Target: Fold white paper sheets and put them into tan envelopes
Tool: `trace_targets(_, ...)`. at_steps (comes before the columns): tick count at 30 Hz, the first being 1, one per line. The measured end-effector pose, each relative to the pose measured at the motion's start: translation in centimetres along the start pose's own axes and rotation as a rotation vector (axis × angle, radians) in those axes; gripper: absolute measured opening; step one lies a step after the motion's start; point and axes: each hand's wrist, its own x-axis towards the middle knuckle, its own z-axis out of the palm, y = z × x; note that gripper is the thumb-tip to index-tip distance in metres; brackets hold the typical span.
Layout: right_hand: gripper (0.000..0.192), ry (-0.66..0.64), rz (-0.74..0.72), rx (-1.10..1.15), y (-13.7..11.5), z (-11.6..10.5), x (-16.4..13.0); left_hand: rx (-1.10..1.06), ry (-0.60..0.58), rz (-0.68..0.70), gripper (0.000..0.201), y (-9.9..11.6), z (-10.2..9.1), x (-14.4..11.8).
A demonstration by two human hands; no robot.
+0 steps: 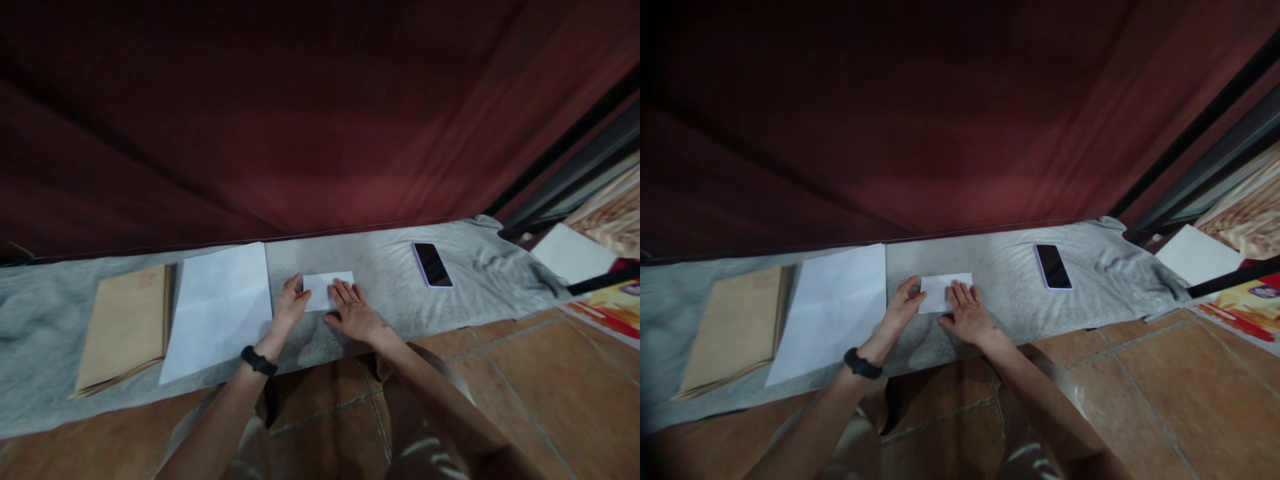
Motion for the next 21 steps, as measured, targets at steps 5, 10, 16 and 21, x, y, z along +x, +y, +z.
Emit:
trace_targets(5, 0.074, -0.008, 0.000, -0.021, -0.5, -0.6, -0.1, -0.270, -0.063, -0.170, 0.068, 0.3, 0.3, -0.3)
trace_targets(10, 0.057, 0.056, 0.026, 0.015, -1.5, -1.7, 0.3, -0.498, -0.085, -0.093, 0.072, 1.4, 0.4, -1.4)
trace_targets(16, 0.034, 0.265, 0.200, 0.430, 0.6, -3.6, 1.9, -0.741, -0.009, -0.086, 0.061, 2.1, -1.2, -1.5)
trace_targets(21, 0.020, 0.321, 0.254, 1.007, 1.8, -4.2, 2.9, -0.678, -0.098, 0.051, 0.070, 1.5, -3.0, -1.6)
